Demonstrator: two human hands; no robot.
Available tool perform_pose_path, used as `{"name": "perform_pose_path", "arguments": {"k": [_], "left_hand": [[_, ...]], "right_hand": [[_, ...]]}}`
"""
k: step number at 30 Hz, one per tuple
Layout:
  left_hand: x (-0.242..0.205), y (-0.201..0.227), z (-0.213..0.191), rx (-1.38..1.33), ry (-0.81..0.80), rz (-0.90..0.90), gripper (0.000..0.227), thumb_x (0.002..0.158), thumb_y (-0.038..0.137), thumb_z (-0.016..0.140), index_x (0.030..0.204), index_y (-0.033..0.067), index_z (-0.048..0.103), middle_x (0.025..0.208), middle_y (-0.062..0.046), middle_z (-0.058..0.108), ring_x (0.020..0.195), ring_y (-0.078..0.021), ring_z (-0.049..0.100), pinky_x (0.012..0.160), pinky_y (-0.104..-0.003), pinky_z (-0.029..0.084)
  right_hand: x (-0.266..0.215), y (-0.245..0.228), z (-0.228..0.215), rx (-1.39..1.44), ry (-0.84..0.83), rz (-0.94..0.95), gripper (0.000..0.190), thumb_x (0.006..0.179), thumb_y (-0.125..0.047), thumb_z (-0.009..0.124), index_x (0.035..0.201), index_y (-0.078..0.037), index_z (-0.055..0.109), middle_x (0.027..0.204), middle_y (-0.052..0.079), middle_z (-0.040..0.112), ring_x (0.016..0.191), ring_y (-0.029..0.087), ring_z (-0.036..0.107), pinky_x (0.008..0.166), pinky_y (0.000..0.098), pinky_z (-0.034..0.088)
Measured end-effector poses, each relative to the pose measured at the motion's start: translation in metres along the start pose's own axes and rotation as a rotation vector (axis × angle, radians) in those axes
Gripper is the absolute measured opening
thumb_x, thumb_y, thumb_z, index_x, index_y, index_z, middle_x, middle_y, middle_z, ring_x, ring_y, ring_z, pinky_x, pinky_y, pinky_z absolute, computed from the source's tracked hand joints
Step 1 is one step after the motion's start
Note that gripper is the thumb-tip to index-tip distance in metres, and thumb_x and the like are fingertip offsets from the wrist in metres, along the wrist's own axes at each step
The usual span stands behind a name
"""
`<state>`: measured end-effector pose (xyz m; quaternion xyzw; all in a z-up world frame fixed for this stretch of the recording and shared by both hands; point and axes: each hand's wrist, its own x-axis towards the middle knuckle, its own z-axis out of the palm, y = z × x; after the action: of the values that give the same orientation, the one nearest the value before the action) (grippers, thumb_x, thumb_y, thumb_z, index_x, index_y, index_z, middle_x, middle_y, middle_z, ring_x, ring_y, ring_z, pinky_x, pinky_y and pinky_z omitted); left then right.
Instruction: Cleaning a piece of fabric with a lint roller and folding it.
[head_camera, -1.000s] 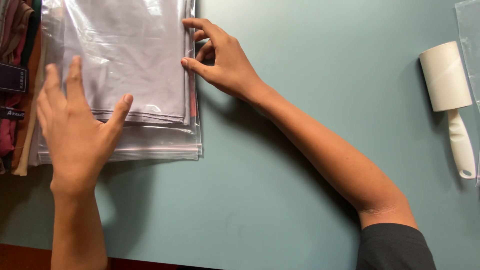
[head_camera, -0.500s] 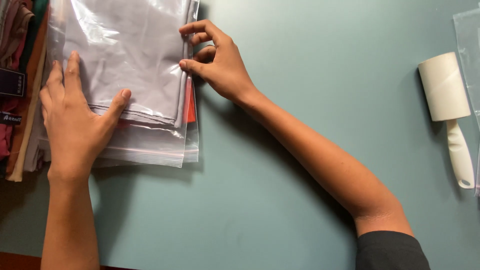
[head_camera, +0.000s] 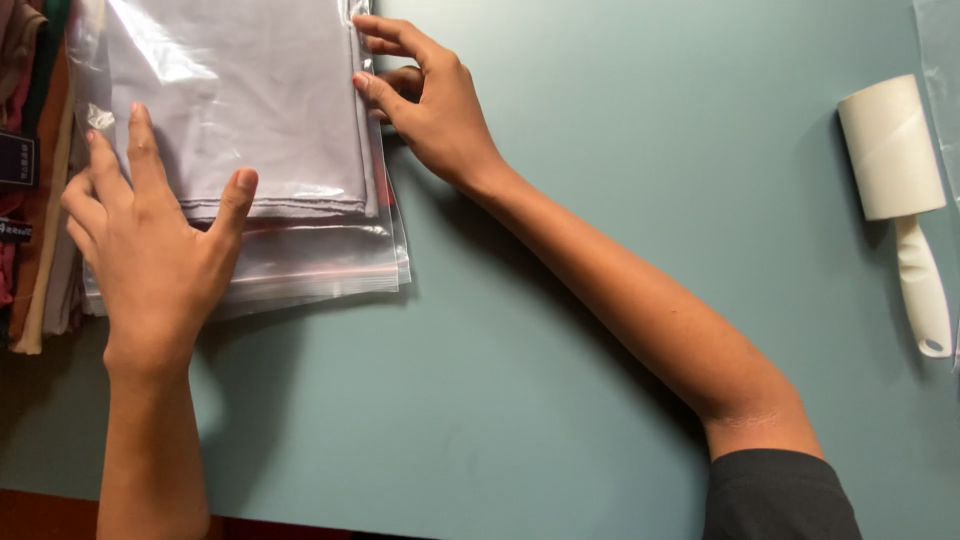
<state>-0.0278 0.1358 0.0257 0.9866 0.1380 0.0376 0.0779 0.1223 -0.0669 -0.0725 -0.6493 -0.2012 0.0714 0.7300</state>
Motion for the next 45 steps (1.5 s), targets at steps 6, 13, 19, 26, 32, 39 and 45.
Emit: {"name": "perform_pose_path", "arguments": {"k": [6,13,19,26,32,39,45], "left_hand": [[0.001,0.001,0.010,0.072,-0.028,-0.024,0.098,0.100,0.077,0.034,0.168,0.0062,0.025,0.159,-0.042,0.022,0.131,-0.0616,0.030,0.105,-0.072,0.025],[-0.016,0.020,0.007,0.029,0.056,0.011,0.102,0.101,0.078,0.037,0.168,0.0027,0.018,0.163,-0.046,0.013,0.144,-0.0625,0.001,0.115,-0.074,0.002],[-0.034,0.090,0.036,0.078,0.135,0.750,0.093,0.099,0.066,0.075,0.164,0.0071,0.043,0.166,-0.027,0.026,0.153,-0.0525,0.022,0.123,-0.073,0.022],[-0.035,0.151,0.088,-0.056,-0.046,0.926,0.085,0.101,0.063,0.057,0.162,0.0072,0.033,0.165,-0.026,0.031,0.154,-0.0426,0.028,0.128,-0.055,0.023],[-0.030,0.151,0.088,-0.197,-0.113,0.939,0.075,0.103,0.055,0.057,0.161,0.0131,0.036,0.167,-0.022,0.029,0.156,-0.0403,0.025,0.129,-0.056,0.021],[-0.033,0.152,0.089,-0.171,-0.085,0.933,0.075,0.102,0.056,0.054,0.161,0.0136,0.036,0.166,-0.022,0.031,0.156,-0.0400,0.026,0.128,-0.055,0.021],[-0.033,0.153,0.089,-0.149,-0.092,0.936,0.076,0.102,0.058,0.051,0.161,0.0139,0.035,0.166,-0.022,0.032,0.156,-0.0400,0.025,0.128,-0.055,0.020]], "right_hand": [[-0.016,-0.012,0.003,0.160,-0.025,0.118,0.055,0.094,-0.012,0.077,0.142,-0.024,0.053,0.123,0.009,0.058,0.096,0.018,0.078,0.087,0.0293,0.066],[-0.020,-0.002,-0.025,-0.149,-0.111,0.109,0.077,0.092,-0.040,0.082,0.153,-0.032,0.035,0.141,0.012,0.054,0.114,0.021,0.072,0.099,0.0335,0.062],[-0.071,-0.051,-0.140,-0.432,-0.267,-0.101,0.073,0.109,-0.015,0.070,0.162,-0.018,0.020,0.152,0.017,0.039,0.138,0.031,0.057,0.120,0.0420,0.049],[-0.194,-0.099,-0.171,-1.015,-0.224,-0.113,0.049,0.099,-0.024,0.063,0.143,-0.006,0.052,0.155,0.017,0.047,0.144,0.036,0.044,0.120,0.0490,0.038],[-0.209,-0.097,-0.172,-1.237,-0.189,-0.138,0.048,0.099,-0.031,0.065,0.141,-0.010,0.056,0.157,0.013,0.049,0.148,0.034,0.043,0.109,0.0491,0.045],[-0.211,-0.098,-0.168,-1.271,-0.191,-0.157,0.048,0.100,-0.030,0.062,0.142,-0.008,0.056,0.157,0.015,0.048,0.148,0.035,0.043,0.110,0.0504,0.045],[-0.212,-0.097,-0.169,-1.273,-0.198,-0.140,0.048,0.100,-0.030,0.062,0.142,-0.009,0.055,0.158,0.014,0.047,0.149,0.035,0.041,0.113,0.0502,0.043]]}}
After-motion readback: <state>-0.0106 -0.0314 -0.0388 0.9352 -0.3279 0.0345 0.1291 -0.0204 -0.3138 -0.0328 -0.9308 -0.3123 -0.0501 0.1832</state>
